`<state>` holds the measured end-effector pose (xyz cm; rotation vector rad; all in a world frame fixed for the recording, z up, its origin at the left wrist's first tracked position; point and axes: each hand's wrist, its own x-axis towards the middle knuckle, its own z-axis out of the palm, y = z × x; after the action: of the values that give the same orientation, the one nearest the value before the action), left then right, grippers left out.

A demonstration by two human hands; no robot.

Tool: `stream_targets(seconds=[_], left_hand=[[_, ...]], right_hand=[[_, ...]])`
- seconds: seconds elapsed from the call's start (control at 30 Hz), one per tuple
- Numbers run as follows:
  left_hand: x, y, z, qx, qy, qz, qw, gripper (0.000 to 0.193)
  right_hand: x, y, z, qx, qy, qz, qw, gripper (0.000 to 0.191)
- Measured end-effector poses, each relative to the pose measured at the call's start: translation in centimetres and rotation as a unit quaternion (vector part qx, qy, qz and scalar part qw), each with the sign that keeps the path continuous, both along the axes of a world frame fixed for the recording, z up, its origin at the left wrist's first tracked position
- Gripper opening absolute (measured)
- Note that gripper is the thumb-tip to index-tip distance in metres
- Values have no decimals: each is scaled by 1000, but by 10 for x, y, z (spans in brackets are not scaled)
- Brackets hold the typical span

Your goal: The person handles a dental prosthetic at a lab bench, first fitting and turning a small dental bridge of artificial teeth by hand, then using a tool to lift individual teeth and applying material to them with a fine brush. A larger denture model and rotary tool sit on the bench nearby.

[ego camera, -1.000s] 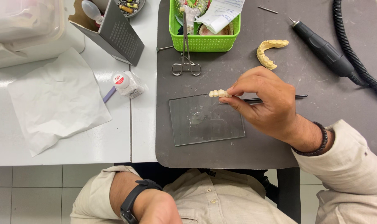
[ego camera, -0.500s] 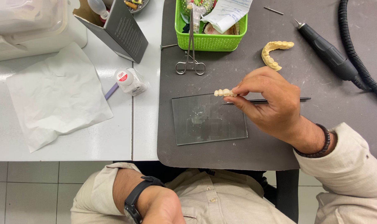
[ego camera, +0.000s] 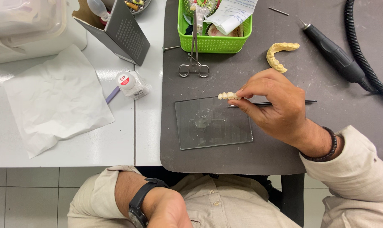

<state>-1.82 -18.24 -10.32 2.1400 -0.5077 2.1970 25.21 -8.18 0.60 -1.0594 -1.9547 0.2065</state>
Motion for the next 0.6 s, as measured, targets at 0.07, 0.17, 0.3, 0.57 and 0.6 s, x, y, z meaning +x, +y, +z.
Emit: stream_targets(seconds=[0.07,0.17,0.3,0.57,0.6], left_hand=[[0,3,1,3,4,1,1000,14],[5,8,8,12,9,-8,1000,15],[17,29,40,39,44,-22,998,18],[2,137,156,-64,266,-13,962,9],[4,149,161,-78,294,25,952,17]], right_hand=[[0,1,0,-4,2,5,1000,30],[0,1,2,4,-5,3,1000,30],[-1,1,4,11,-3,10,1000,31],[-2,-1,9,37,-2,20,999,31],[-2,-1,9,37,-1,21,999,31]])
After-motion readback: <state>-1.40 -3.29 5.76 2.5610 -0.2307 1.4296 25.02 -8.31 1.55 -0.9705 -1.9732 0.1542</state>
